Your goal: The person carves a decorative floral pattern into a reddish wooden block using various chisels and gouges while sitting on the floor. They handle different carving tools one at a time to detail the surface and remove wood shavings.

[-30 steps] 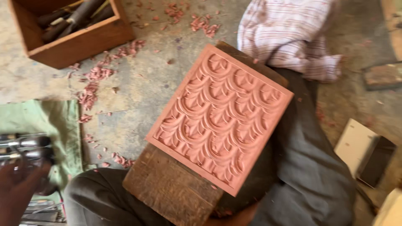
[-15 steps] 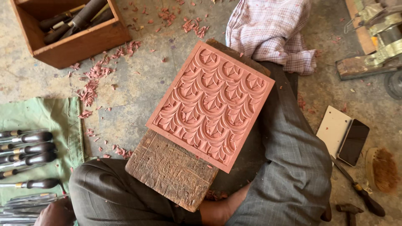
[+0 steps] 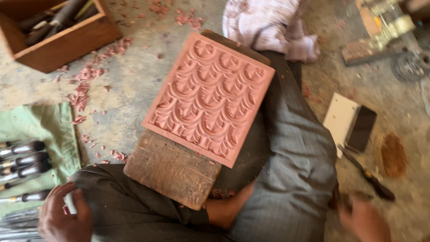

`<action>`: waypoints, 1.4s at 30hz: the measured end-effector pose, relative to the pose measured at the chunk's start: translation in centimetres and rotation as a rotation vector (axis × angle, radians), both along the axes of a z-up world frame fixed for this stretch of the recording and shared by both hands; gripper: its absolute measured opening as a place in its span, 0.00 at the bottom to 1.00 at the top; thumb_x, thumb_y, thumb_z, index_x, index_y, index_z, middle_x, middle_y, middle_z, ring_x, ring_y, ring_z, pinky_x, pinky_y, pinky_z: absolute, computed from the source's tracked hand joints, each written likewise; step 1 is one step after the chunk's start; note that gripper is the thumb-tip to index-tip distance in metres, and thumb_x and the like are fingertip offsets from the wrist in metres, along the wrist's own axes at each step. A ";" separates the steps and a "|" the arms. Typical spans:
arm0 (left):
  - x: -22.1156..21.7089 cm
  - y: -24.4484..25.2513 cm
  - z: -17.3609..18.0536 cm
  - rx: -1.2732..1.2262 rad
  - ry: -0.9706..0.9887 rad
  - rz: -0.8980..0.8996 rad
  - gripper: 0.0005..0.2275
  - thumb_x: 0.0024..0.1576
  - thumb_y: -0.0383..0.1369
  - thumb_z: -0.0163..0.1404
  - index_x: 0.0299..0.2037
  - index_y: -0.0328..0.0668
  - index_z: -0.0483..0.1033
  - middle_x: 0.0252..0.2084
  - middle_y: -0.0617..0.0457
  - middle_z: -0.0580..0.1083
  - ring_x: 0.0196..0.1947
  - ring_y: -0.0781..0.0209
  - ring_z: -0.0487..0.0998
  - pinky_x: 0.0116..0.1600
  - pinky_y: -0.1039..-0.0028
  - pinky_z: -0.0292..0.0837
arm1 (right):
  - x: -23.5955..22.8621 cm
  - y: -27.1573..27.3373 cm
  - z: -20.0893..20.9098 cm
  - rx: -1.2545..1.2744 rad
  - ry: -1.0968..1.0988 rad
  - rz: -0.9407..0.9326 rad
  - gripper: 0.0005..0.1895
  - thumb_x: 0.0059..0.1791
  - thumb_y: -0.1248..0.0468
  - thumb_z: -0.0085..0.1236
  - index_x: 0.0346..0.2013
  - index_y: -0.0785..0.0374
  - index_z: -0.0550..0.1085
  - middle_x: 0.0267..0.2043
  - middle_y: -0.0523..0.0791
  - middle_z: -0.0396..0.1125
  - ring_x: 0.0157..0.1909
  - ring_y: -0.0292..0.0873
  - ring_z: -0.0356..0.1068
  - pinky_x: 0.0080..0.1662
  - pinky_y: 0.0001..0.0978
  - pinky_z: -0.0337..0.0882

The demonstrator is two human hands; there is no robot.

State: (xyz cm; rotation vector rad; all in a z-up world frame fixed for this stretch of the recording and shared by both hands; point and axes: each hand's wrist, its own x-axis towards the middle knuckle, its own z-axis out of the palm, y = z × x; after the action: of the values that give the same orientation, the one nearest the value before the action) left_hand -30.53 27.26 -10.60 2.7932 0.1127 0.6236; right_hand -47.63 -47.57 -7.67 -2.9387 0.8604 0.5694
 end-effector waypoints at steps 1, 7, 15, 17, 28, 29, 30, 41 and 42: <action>-0.2 -0.1 0.2 0.022 -0.065 -0.077 0.03 0.68 0.30 0.54 0.48 0.43 0.76 0.56 0.48 0.78 0.61 0.52 0.77 0.69 0.67 0.70 | 1.5 -0.3 -0.2 0.028 -0.149 -0.008 0.15 0.48 0.50 0.61 0.41 0.55 0.79 0.33 0.47 0.77 0.36 0.48 0.77 0.39 0.41 0.75; 4.2 -4.1 -5.4 -0.427 -0.131 -0.427 0.09 0.67 0.29 0.56 0.52 0.34 0.72 0.57 0.44 0.71 0.60 0.53 0.72 0.72 0.67 0.65 | 9.6 -0.3 -0.7 -0.012 -0.485 -0.018 0.18 0.44 0.72 0.55 0.47 0.62 0.79 0.39 0.58 0.74 0.43 0.65 0.74 0.45 0.56 0.73; 0.9 -6.1 -0.2 -0.079 -0.041 -0.264 0.08 0.65 0.34 0.57 0.50 0.41 0.76 0.60 0.50 0.74 0.65 0.54 0.71 0.75 0.64 0.60 | 7.2 -1.7 -6.4 0.110 -0.467 -0.393 0.15 0.52 0.64 0.48 0.51 0.59 0.77 0.45 0.57 0.74 0.48 0.64 0.73 0.47 0.57 0.72; -0.3 -8.3 2.5 0.010 0.039 -0.151 0.09 0.64 0.37 0.57 0.49 0.44 0.78 0.61 0.52 0.75 0.66 0.55 0.71 0.76 0.61 0.56 | 8.0 -1.4 -7.2 0.080 -0.389 -0.299 0.16 0.53 0.64 0.47 0.52 0.57 0.77 0.46 0.57 0.74 0.49 0.63 0.73 0.47 0.57 0.73; 0.9 -11.8 6.4 0.003 0.097 -0.152 0.08 0.66 0.37 0.58 0.46 0.43 0.77 0.59 0.49 0.74 0.64 0.53 0.71 0.73 0.60 0.60 | 6.7 -0.6 -8.3 -0.023 -0.166 -0.162 0.17 0.53 0.65 0.45 0.53 0.52 0.77 0.47 0.55 0.73 0.49 0.62 0.73 0.47 0.57 0.73; 1.2 -11.0 5.0 -0.054 0.089 -0.212 0.08 0.66 0.37 0.58 0.46 0.43 0.77 0.58 0.49 0.74 0.64 0.53 0.71 0.73 0.60 0.60 | 6.0 -0.7 -7.9 -0.014 -0.204 -0.155 0.16 0.52 0.65 0.46 0.52 0.54 0.77 0.46 0.55 0.73 0.48 0.62 0.73 0.47 0.57 0.73; 1.3 -11.2 3.1 -0.092 0.081 -0.268 0.08 0.66 0.37 0.58 0.46 0.43 0.77 0.58 0.49 0.74 0.64 0.53 0.71 0.73 0.60 0.60 | 5.7 -0.9 -7.8 -0.006 -0.246 -0.148 0.16 0.51 0.65 0.47 0.50 0.55 0.77 0.45 0.56 0.72 0.47 0.62 0.73 0.46 0.57 0.73; 0.8 -11.4 -5.2 -0.216 0.014 -0.442 0.09 0.64 0.37 0.58 0.46 0.42 0.77 0.58 0.48 0.74 0.64 0.51 0.71 0.72 0.60 0.60 | 6.4 0.0 -5.7 0.022 -0.367 -0.136 0.11 0.49 0.66 0.51 0.43 0.62 0.77 0.39 0.59 0.69 0.40 0.64 0.72 0.41 0.58 0.73; 0.5 -11.3 -4.9 -0.203 0.011 -0.427 0.09 0.64 0.37 0.58 0.46 0.42 0.77 0.58 0.48 0.74 0.64 0.51 0.71 0.72 0.59 0.60 | 6.6 -0.2 -6.1 0.007 -0.338 -0.116 0.10 0.50 0.67 0.51 0.43 0.64 0.76 0.39 0.60 0.68 0.40 0.66 0.71 0.41 0.60 0.72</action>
State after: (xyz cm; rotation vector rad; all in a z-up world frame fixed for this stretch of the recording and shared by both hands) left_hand -30.00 16.00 -15.49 2.5101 -0.3863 0.4597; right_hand -41.07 -47.80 -13.81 -2.8319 0.9713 0.0638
